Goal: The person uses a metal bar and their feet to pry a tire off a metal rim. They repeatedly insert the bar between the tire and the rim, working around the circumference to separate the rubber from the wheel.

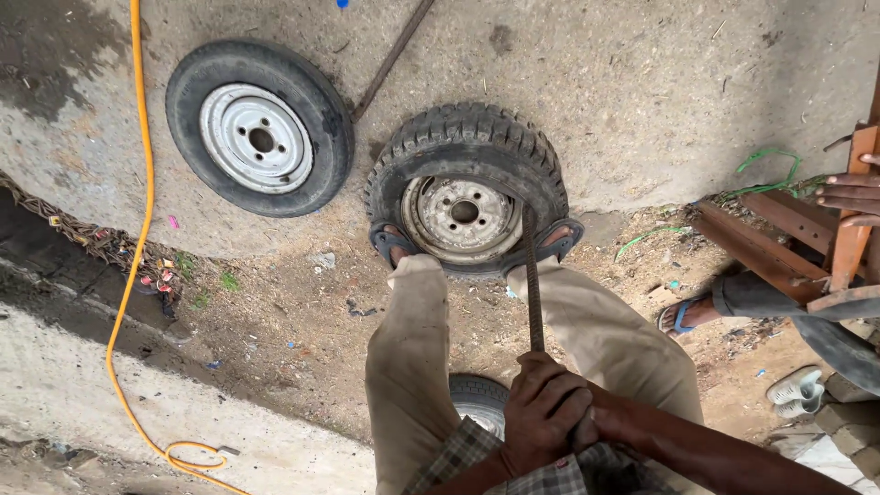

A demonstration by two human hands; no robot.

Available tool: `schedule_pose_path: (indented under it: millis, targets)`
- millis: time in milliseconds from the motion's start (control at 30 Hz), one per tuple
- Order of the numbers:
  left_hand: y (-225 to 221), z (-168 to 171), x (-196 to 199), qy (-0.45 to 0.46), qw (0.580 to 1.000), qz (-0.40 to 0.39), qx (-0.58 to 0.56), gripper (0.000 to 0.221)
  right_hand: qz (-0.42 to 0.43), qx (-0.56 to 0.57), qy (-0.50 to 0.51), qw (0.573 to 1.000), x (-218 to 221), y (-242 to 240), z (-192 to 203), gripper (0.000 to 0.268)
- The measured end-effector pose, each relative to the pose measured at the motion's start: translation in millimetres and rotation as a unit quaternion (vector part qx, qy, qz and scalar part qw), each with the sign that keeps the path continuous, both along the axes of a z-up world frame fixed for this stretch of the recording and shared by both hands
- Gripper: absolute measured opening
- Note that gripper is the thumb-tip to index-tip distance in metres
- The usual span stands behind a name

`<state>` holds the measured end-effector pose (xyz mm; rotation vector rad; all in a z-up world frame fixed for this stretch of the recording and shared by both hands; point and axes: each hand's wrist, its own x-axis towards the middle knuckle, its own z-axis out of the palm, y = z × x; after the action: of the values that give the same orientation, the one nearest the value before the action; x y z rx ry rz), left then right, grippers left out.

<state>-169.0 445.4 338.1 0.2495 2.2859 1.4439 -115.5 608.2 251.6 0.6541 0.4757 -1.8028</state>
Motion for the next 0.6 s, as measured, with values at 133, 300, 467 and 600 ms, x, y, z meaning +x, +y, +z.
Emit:
schedule_pose_path:
  millis: [133, 300, 467, 600]
  targets:
    - [45.8, 5.1, 12.3, 0.000, 1.000, 0.012, -0.009, 0.029, 0.009, 0.029, -0.007, 1.000, 2.9, 36.8, 27.7, 0.051]
    - [83.1, 11.2, -29.7, 0.008, 0.999, 0.022, 0.028, 0.020, 0.020, 0.056, 0.003, 0.998, 16.7, 71.9, 27.8, 0.057]
    - [189.7, -46.1, 97.9, -0.133, 0.901, -0.136, -0.389, 0.034, -0.570, -0.429, -0.219, 0.666, 23.7, 54.6, 35.8, 0.033]
    - [254.8, -62.1, 111.3, -0.190, 0.750, -0.215, -0.596, 0.044, -0.713, -0.634, -0.236, 0.185, 14.0, 23.6, 38.0, 0.025]
